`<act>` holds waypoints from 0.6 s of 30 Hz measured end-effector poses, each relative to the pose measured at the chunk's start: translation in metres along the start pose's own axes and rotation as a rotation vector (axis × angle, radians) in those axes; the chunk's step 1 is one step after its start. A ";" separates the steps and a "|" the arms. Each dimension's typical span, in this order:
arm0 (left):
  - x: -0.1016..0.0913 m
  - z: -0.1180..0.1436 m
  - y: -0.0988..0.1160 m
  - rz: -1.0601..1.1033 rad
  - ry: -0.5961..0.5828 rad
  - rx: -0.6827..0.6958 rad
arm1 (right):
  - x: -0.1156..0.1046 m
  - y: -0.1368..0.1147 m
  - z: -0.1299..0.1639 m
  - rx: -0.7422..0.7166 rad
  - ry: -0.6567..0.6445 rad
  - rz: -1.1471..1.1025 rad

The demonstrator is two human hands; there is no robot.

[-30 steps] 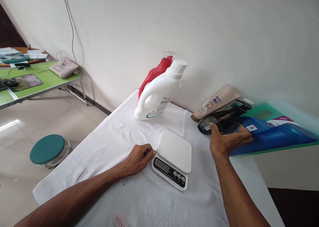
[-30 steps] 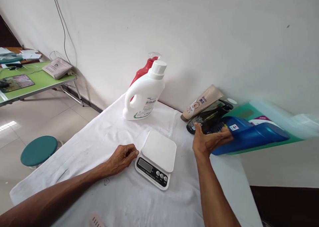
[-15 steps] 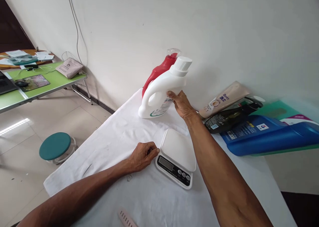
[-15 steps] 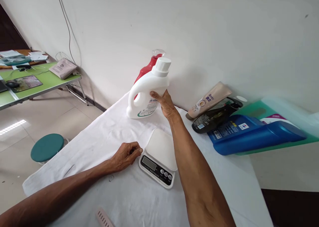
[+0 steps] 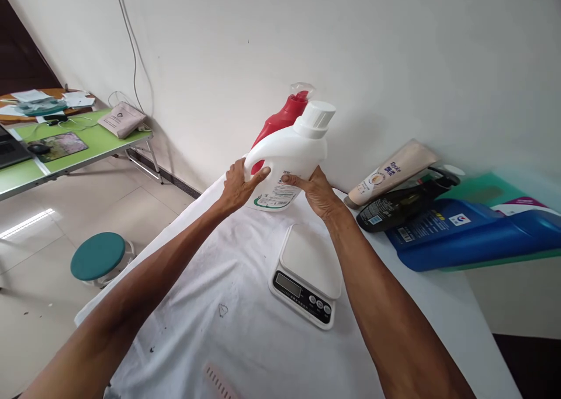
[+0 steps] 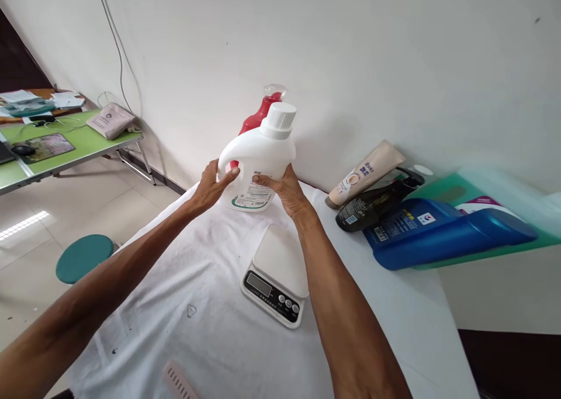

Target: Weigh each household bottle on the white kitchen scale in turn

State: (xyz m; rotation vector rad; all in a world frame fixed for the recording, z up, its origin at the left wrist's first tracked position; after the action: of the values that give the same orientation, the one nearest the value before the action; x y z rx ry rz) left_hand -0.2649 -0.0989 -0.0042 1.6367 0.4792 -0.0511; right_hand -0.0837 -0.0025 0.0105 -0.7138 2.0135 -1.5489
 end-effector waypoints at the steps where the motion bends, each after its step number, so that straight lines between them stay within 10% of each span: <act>1: 0.007 -0.008 -0.003 0.045 -0.017 0.013 | 0.001 0.001 0.000 -0.008 0.014 -0.031; 10: 0.015 -0.009 -0.011 0.243 0.194 0.075 | 0.008 -0.002 0.006 -0.022 0.067 -0.096; 18: -0.013 0.009 0.054 0.169 0.235 0.169 | 0.023 -0.057 0.021 -0.124 0.066 -0.104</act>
State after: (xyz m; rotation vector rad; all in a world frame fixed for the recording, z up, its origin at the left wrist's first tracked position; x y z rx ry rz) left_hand -0.2564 -0.1135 0.0498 1.8538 0.5245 0.2347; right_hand -0.0806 -0.0456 0.0596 -0.8373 2.1678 -1.5341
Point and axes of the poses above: each hand's wrist, its own z-axis away from the middle knuckle, its own x-axis out of the palm, y = z × x, the point moved 9 cm from there along -z, towards the middle knuckle, and after that the axes turned 12 degrees about -y, right-handed, at the moved point
